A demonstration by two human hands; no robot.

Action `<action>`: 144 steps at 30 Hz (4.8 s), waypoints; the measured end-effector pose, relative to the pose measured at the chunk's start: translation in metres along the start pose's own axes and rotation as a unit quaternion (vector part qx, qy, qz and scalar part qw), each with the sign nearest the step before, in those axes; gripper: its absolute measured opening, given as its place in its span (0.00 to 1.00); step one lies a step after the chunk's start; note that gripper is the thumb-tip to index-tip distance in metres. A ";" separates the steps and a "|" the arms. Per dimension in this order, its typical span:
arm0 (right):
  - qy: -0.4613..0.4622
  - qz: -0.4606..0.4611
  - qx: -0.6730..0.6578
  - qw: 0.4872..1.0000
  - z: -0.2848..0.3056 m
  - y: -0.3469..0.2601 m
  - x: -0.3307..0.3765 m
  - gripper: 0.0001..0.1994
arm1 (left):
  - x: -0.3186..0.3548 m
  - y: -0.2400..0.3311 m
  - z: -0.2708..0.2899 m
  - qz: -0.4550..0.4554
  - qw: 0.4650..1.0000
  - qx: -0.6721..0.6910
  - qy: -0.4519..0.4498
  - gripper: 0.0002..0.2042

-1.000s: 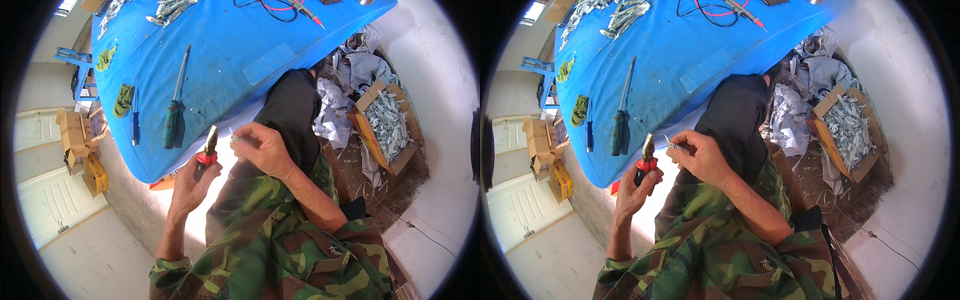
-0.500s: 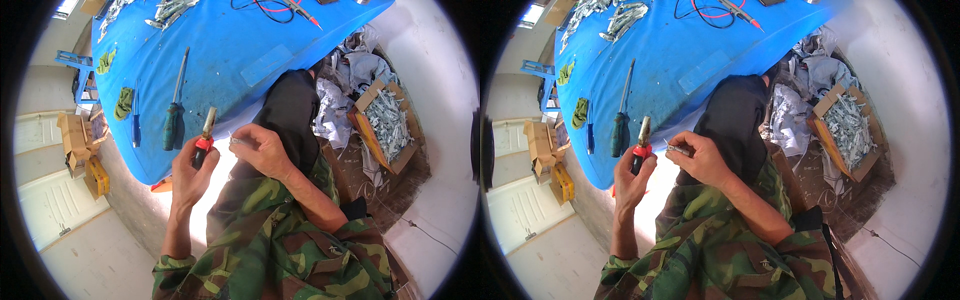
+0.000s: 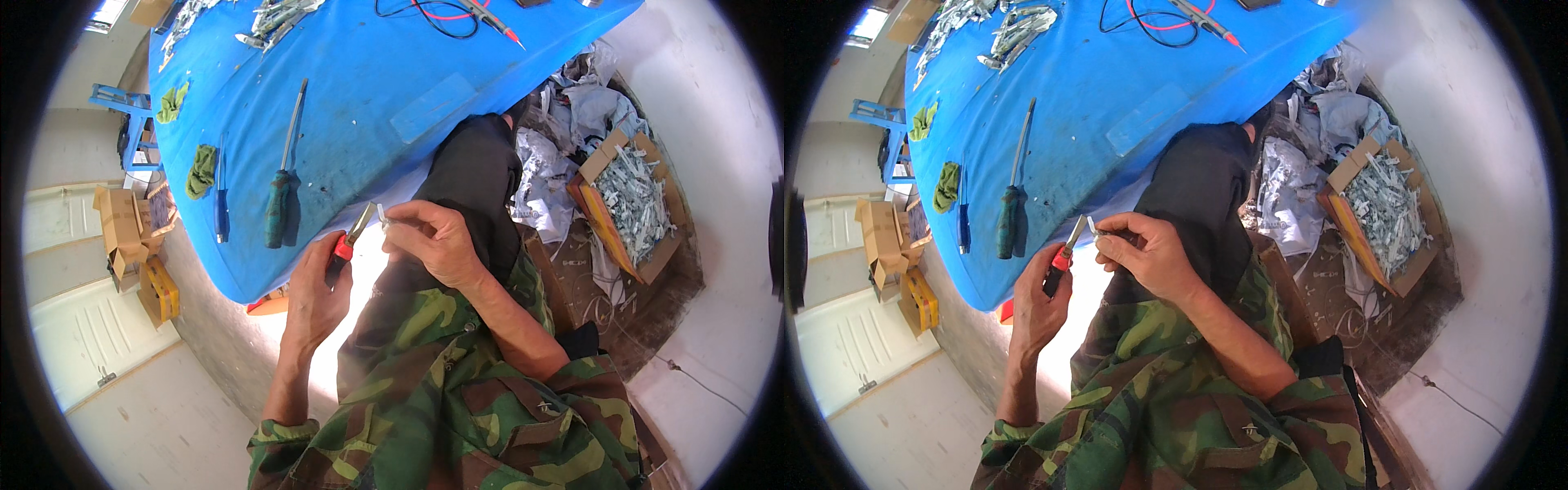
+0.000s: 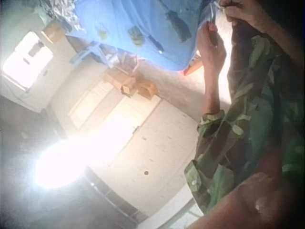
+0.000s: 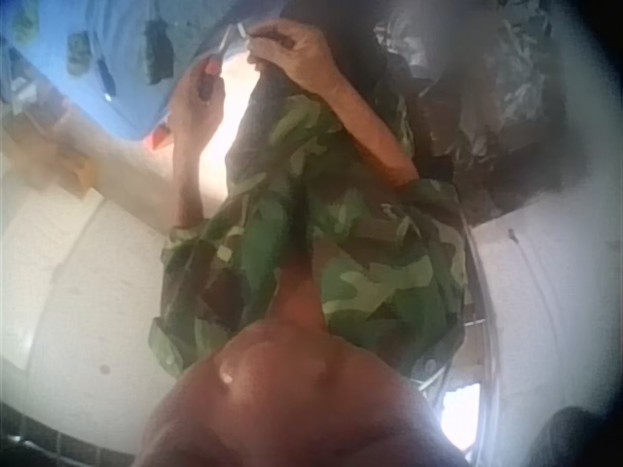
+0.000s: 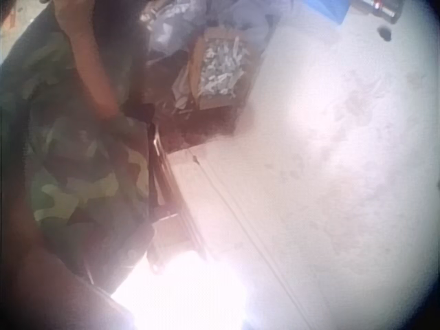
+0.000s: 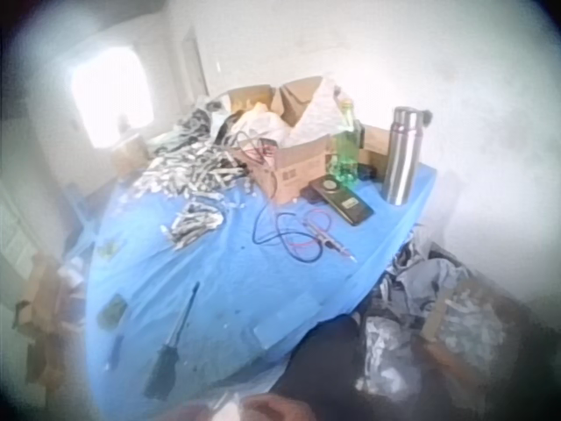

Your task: The person uses pliers and a screwdriver to assemble a small electrical connector component while working at a table covered with various metal parts.

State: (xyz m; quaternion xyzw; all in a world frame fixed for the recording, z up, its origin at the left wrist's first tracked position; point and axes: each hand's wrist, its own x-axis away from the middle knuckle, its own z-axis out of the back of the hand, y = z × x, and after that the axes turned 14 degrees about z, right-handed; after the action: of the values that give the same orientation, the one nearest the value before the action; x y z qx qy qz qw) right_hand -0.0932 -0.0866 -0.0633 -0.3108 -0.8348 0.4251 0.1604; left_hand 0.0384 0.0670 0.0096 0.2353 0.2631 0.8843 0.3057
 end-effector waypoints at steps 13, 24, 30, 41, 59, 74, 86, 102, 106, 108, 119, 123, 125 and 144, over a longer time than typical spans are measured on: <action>-0.021 0.013 -0.014 1.000 0.005 0.000 -0.003 0.09 | 0.008 -0.009 0.001 -0.001 0.999 -0.016 -0.034 0.21; -0.041 0.033 0.011 0.999 0.007 0.001 -0.002 0.07 | 0.010 -0.006 -0.009 -0.015 0.999 -0.024 -0.031 0.17; -0.035 0.025 0.042 0.998 0.004 0.000 0.000 0.08 | 0.011 -0.004 -0.010 0.062 0.995 -0.001 -0.078 0.12; -0.059 0.077 0.121 0.988 0.000 -0.003 0.006 0.07 | 0.017 -0.033 -0.017 0.115 0.968 0.132 -0.181 0.13; -0.105 0.155 0.268 0.945 -0.001 -0.017 0.006 0.11 | 0.025 -0.028 -0.019 0.174 0.882 0.339 -0.278 0.19; -0.115 0.151 0.298 0.935 0.005 -0.016 0.006 0.08 | 0.012 -0.010 -0.006 0.107 0.963 0.117 -0.216 0.12; -0.174 0.061 0.273 0.944 0.013 -0.028 -0.001 0.10 | 0.010 -0.007 0.002 0.054 0.988 -0.024 -0.145 0.18; -0.168 0.224 0.349 0.894 0.002 -0.011 0.007 0.06 | 0.013 -0.032 -0.011 0.129 0.962 0.071 -0.229 0.14; -0.168 0.261 0.374 0.874 0.002 -0.008 0.008 0.06 | 0.016 -0.026 -0.013 0.166 0.936 0.150 -0.272 0.16; -0.168 0.281 0.380 0.865 0.002 -0.007 0.006 0.06 | 0.017 -0.022 -0.012 0.181 0.919 0.184 -0.299 0.18; -0.183 0.327 0.395 0.839 0.005 -0.009 0.012 0.08 | 0.027 -0.027 -0.021 0.206 0.827 0.341 -0.396 0.20; -0.166 0.332 0.391 0.843 0.004 -0.008 0.014 0.10 | 0.028 -0.023 -0.021 0.209 0.823 0.347 -0.397 0.19; -0.161 0.330 0.384 0.847 0.008 -0.008 0.017 0.10 | 0.028 -0.015 -0.019 0.220 0.823 0.347 -0.393 0.17; 0.041 -0.135 -0.140 0.980 -0.015 -0.037 0.032 0.09 | 0.018 -0.005 -0.016 0.061 0.981 0.066 -0.174 0.12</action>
State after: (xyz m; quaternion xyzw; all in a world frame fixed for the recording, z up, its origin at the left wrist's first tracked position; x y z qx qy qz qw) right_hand -0.1233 -0.0729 -0.0246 -0.2314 -0.9131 0.2657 0.2053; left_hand 0.0187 0.0767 -0.0006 0.4207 0.2492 0.8274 0.2764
